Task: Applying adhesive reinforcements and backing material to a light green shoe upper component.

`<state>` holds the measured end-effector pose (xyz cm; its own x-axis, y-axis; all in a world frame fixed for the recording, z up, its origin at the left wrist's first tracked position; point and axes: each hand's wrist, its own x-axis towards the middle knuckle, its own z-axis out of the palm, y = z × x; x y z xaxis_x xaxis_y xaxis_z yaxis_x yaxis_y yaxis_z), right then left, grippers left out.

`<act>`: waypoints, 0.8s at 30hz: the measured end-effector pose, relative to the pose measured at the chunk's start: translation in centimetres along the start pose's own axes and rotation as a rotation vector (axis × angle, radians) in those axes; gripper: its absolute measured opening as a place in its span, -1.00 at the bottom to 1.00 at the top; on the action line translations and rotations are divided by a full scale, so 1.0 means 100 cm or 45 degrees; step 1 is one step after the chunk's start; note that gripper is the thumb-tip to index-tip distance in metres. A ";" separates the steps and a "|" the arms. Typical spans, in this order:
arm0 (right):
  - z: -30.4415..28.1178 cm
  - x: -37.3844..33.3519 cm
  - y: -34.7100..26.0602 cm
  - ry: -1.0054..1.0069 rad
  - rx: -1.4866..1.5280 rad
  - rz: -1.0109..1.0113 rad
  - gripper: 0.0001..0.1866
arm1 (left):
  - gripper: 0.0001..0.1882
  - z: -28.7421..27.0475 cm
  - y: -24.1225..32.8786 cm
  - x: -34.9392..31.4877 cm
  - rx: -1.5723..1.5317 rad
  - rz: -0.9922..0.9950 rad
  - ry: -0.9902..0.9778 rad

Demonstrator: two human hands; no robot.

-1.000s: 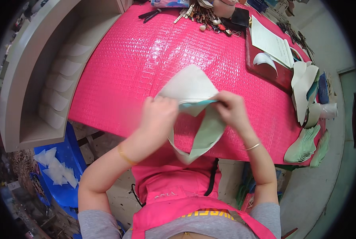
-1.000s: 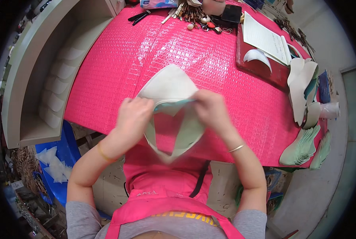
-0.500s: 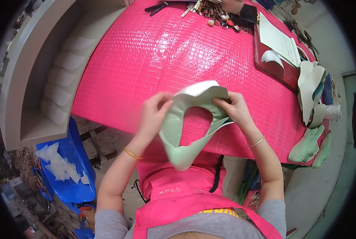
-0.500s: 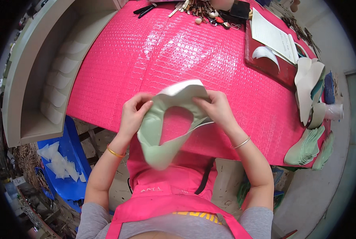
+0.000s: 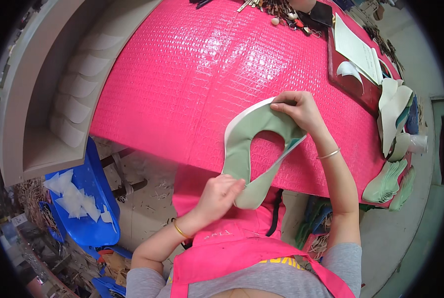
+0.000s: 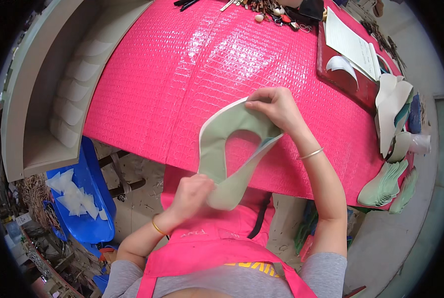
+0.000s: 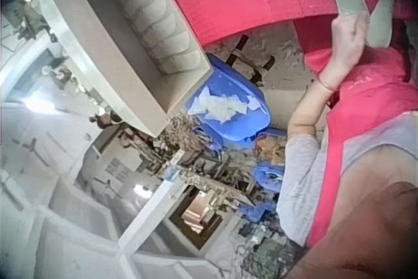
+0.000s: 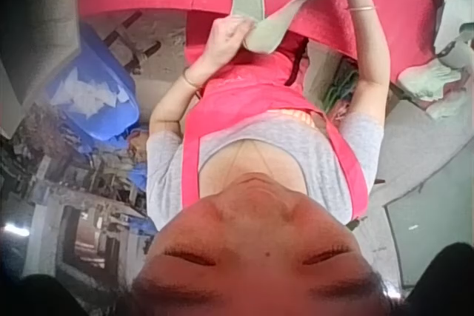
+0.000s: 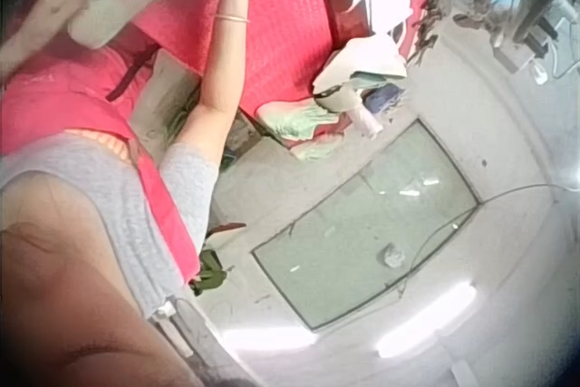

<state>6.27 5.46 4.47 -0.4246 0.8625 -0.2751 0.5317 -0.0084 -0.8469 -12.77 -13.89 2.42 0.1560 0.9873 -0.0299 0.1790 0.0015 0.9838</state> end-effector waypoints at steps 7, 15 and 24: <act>0.048 -0.003 -0.064 -0.421 -1.127 -0.955 -0.63 | -0.80 0.017 0.010 0.007 0.732 0.363 0.164; 0.040 -0.007 -0.061 -1.083 -0.952 -0.763 -0.96 | -0.76 0.020 0.015 0.005 0.654 0.343 0.170; 0.052 0.031 -0.068 -0.908 -1.088 -0.601 -0.82 | -0.55 0.021 0.002 0.007 0.974 0.217 0.110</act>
<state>-2.50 5.58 6.99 -0.8731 0.2155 -0.4373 0.4139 0.8017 -0.4313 -10.61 -13.58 2.21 0.1711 0.9730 0.1547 0.7828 -0.2296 0.5783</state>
